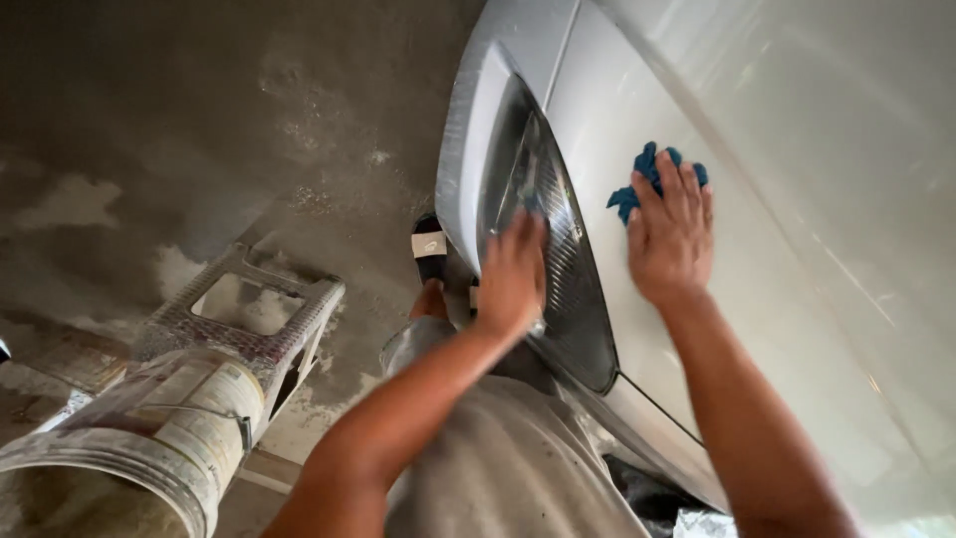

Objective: Sanding and cleaning a car headlight using wet sandpaper and a cloth.

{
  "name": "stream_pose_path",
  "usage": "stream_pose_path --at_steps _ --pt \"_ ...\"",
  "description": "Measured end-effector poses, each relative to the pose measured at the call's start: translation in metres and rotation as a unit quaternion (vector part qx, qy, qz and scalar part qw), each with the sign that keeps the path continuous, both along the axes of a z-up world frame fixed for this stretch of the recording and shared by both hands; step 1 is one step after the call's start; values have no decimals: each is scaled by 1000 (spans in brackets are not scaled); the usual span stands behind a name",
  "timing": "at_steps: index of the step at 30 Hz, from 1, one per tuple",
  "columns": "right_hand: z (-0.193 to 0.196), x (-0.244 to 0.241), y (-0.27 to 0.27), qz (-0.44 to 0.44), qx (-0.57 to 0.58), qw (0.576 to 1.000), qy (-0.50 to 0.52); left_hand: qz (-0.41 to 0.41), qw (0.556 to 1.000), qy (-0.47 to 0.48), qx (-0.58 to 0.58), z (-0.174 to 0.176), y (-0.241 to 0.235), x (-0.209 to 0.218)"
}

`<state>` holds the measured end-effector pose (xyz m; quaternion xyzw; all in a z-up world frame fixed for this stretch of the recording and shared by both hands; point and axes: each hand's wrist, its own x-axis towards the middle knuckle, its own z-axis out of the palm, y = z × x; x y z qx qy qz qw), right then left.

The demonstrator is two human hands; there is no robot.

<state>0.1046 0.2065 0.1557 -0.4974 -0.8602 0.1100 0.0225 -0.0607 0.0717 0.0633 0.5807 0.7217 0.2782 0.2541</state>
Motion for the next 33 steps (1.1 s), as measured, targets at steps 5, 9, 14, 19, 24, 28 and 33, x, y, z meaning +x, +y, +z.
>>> stream_pose_path --at_steps 5,9,14,19,24,28,33 --pt "4 -10 -2 6 8 1000 -8 -155 987 30 -16 23 -45 2" --pt "2 -10 0 19 18 1000 13 -11 1000 25 3 -22 36 -10" --pt "-3 -8 0 26 20 999 19 35 999 15 7 16 28 6" --pt "-8 -10 9 43 39 998 32 -97 992 59 53 46 -69 42" --pt "-9 -12 11 36 26 999 19 -24 993 107 40 16 -5 11" --pt "-12 -7 10 47 34 998 26 46 998 41 -3 19 7 16" --pt "-12 -12 14 44 32 998 26 -120 986 69 91 41 -110 72"
